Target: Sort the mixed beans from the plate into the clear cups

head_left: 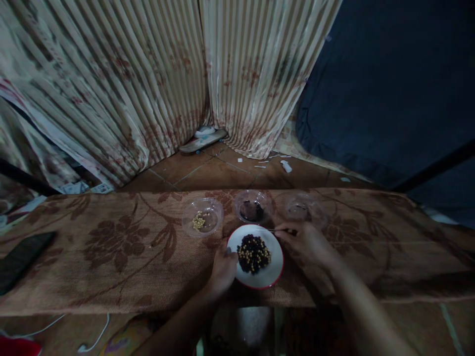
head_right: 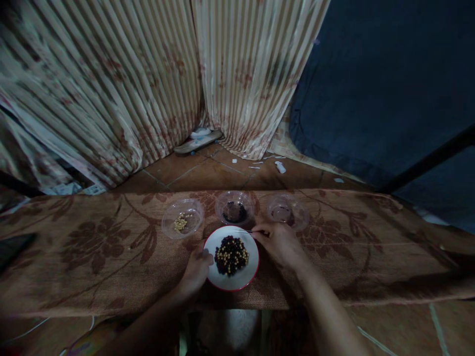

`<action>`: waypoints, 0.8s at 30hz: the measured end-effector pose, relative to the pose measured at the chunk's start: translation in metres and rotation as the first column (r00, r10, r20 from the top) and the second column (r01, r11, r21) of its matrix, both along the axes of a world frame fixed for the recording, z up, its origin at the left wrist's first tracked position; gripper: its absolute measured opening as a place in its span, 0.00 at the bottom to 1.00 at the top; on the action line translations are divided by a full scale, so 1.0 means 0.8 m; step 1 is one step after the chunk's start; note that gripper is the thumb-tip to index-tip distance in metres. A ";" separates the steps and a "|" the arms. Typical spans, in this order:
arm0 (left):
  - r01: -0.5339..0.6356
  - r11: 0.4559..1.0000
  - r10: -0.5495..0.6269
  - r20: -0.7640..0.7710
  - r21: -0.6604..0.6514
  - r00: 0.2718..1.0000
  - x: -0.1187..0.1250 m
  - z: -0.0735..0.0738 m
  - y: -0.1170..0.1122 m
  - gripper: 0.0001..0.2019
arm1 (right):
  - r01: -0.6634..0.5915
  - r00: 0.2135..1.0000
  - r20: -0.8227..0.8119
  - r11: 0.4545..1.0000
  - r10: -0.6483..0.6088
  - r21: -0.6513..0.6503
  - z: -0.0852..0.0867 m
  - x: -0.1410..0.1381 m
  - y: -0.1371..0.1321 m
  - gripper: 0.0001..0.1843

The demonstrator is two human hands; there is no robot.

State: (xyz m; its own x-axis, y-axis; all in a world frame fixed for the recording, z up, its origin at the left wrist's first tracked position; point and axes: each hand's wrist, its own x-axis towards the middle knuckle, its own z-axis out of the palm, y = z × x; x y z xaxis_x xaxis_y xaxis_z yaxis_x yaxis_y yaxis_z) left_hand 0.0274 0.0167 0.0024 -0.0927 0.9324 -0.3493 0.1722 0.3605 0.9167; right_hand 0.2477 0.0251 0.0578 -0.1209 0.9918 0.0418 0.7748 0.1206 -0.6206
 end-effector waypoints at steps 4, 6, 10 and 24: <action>0.006 1.000 -0.004 0.053 -0.024 0.999 0.002 0.003 -0.002 0.20 | -0.100 0.990 0.097 0.993 0.105 -0.062 -0.004 0.005 -0.003 0.13; -0.003 1.000 0.005 0.054 -0.029 0.999 0.002 0.004 -0.003 0.20 | -0.112 0.981 0.153 0.992 0.121 -0.065 -0.005 0.006 -0.002 0.13; 0.018 0.999 -0.016 0.071 -0.032 0.997 0.002 0.002 -0.004 0.19 | -0.118 0.972 0.199 0.991 0.128 -0.065 -0.006 0.004 -0.001 0.13; 0.022 0.999 -0.020 0.052 -0.038 0.998 0.001 0.006 -0.005 0.19 | -0.120 0.963 0.239 0.992 0.124 -0.031 -0.010 -0.006 -0.001 0.11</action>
State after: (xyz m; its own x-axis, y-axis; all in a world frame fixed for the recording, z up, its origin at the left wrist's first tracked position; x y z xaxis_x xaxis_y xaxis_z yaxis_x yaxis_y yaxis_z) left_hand 0.0283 0.0125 0.0074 -0.0536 0.9196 -0.3893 0.1327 0.3929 0.9099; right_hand 0.2426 0.0240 0.0498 -0.2458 0.9691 -0.0193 0.8811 0.2151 -0.4212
